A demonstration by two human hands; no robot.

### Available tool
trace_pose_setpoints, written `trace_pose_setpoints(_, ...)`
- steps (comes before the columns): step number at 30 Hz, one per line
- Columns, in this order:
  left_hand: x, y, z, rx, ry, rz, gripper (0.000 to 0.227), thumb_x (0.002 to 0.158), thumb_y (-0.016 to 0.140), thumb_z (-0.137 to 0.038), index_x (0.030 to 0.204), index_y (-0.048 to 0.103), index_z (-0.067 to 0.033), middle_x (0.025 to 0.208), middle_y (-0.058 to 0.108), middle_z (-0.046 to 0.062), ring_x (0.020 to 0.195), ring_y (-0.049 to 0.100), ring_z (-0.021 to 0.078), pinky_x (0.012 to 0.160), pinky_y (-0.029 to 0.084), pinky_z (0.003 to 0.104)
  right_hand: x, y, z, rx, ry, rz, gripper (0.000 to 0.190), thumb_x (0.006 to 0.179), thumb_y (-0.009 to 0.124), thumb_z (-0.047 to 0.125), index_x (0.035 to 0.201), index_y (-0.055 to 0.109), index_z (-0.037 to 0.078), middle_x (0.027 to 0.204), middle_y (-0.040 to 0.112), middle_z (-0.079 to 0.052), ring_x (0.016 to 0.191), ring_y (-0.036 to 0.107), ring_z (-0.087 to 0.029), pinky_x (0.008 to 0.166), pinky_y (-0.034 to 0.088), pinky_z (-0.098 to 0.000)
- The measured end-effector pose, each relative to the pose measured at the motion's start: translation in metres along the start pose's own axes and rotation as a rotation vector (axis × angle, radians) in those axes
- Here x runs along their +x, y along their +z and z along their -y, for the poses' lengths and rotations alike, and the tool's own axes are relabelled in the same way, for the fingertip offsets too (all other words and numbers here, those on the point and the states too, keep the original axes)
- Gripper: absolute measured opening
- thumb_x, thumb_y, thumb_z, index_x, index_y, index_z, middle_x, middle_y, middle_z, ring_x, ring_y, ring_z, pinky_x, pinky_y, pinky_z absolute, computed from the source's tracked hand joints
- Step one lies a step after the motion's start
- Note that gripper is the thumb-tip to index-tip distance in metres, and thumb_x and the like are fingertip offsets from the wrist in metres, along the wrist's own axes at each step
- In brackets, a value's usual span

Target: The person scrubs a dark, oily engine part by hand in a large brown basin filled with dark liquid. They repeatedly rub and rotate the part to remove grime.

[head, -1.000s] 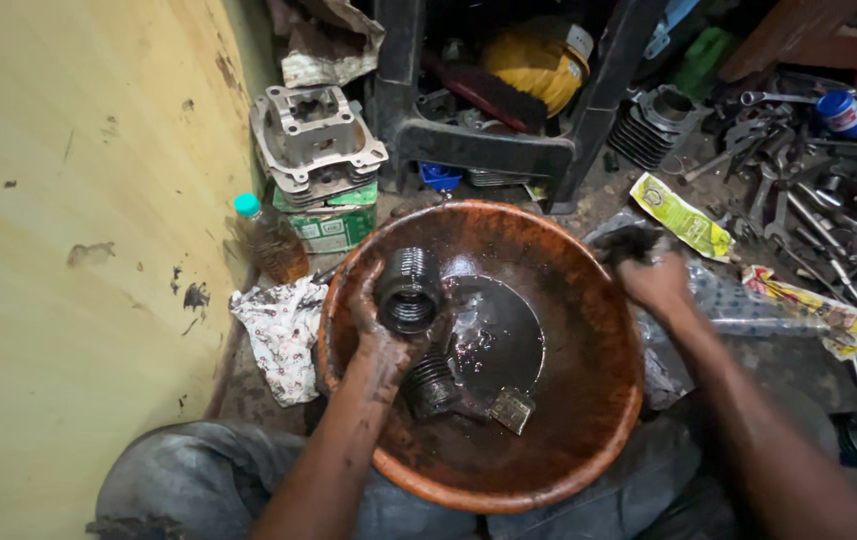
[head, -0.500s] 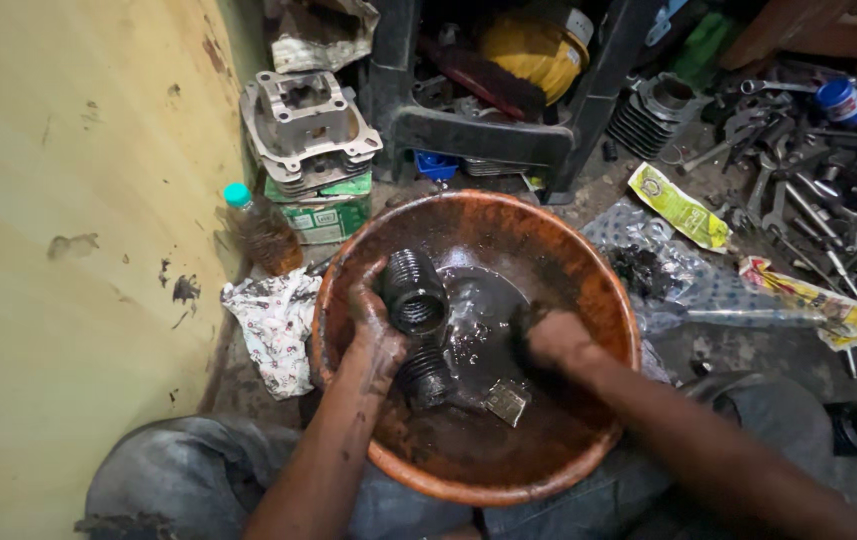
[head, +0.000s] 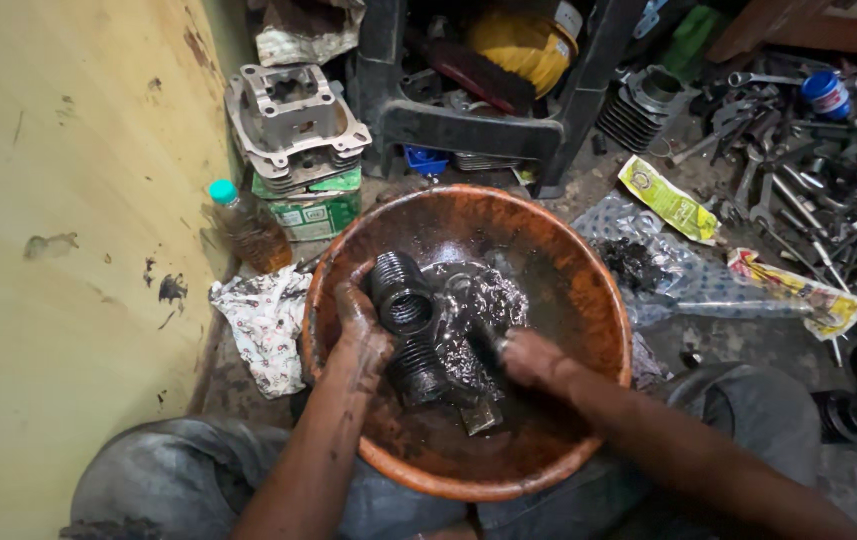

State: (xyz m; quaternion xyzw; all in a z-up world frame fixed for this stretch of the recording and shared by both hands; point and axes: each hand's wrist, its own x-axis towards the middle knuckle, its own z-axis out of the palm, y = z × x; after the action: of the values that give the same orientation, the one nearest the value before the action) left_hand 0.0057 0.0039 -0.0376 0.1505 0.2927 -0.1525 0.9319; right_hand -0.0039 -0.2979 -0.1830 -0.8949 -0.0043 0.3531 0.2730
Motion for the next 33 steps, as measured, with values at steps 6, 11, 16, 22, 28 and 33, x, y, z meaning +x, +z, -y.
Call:
trace_pose_setpoints(6, -0.005, 0.003, -0.001, 0.046, 0.031, 0.001, 0.037, 0.086, 0.06, -0.04, 0.1, 0.068, -0.0064, 0.083, 0.071, 0.015, 0.067, 0.068, 0.0329, 0.065, 0.061, 0.052, -0.017, -0.022, 0.024, -0.597, -0.11, -0.174, 0.019, 0.095, 0.052, 0.022, 0.089, 0.069, 0.016, 0.084, 0.074, -0.01, 0.073, 0.072, -0.024, 0.064, 0.056, -0.0372)
trace_pose_setpoints(11, -0.002, 0.001, -0.003, 0.002, 0.006, 0.0, 0.037, 0.086, 0.059, -0.04, 0.099, 0.068, -0.0064, 0.083, 0.071, 0.015, 0.067, 0.069, 0.0326, 0.064, 0.061, 0.051, -0.023, -0.018, 0.026, -0.911, -0.141, -0.083, 0.028, 0.099, 0.048, 0.031, 0.098, 0.071, 0.015, 0.094, 0.076, -0.009, 0.084, 0.075, -0.023, 0.071, 0.059, -0.04)
trace_pose_setpoints(16, 0.001, -0.001, 0.0, 0.01, 0.016, 0.011, 0.035, 0.086, 0.059, -0.039, 0.098, 0.068, -0.0073, 0.083, 0.071, 0.014, 0.067, 0.069, 0.0324, 0.063, 0.061, 0.051, -0.003, -0.013, -0.008, -0.812, -0.312, -0.078, 0.027, 0.093, 0.054, 0.031, 0.102, 0.073, 0.013, 0.098, 0.075, -0.013, 0.089, 0.073, -0.03, 0.079, 0.058, -0.045)
trace_pose_setpoints(22, -0.002, -0.003, -0.007, 0.01, 0.031, -0.004, 0.034, 0.085, 0.061, -0.038, 0.098, 0.068, -0.0074, 0.084, 0.071, 0.014, 0.068, 0.069, 0.0323, 0.064, 0.061, 0.051, 0.023, -0.028, 0.015, -0.641, -0.234, -0.368, 0.059, 0.083, 0.056, 0.02, 0.141, 0.056, 0.012, 0.1, 0.073, -0.021, 0.084, 0.073, -0.037, 0.072, 0.059, -0.049)
trace_pose_setpoints(28, -0.002, -0.001, -0.013, 0.006, 0.051, -0.014, 0.033, 0.085, 0.062, -0.036, 0.098, 0.069, -0.0075, 0.085, 0.072, 0.014, 0.069, 0.07, 0.0323, 0.065, 0.062, 0.051, 0.057, -0.012, 0.103, -0.73, -0.208, -0.406, 0.036, 0.083, 0.065, 0.036, 0.103, 0.072, 0.007, 0.093, 0.074, -0.017, 0.085, 0.072, -0.033, 0.069, 0.059, -0.0457)
trace_pose_setpoints(33, -0.012, -0.004, -0.018, 0.006, 0.072, -0.031, 0.032, 0.084, 0.063, -0.035, 0.099, 0.069, -0.0076, 0.086, 0.072, 0.013, 0.069, 0.07, 0.0322, 0.066, 0.062, 0.051, 0.1, 0.013, 0.123, -0.714, -0.172, -0.28, 0.023, 0.086, 0.057, 0.018, 0.104, 0.069, 0.01, 0.078, 0.076, -0.01, 0.072, 0.077, -0.027, 0.063, 0.062, -0.0444)
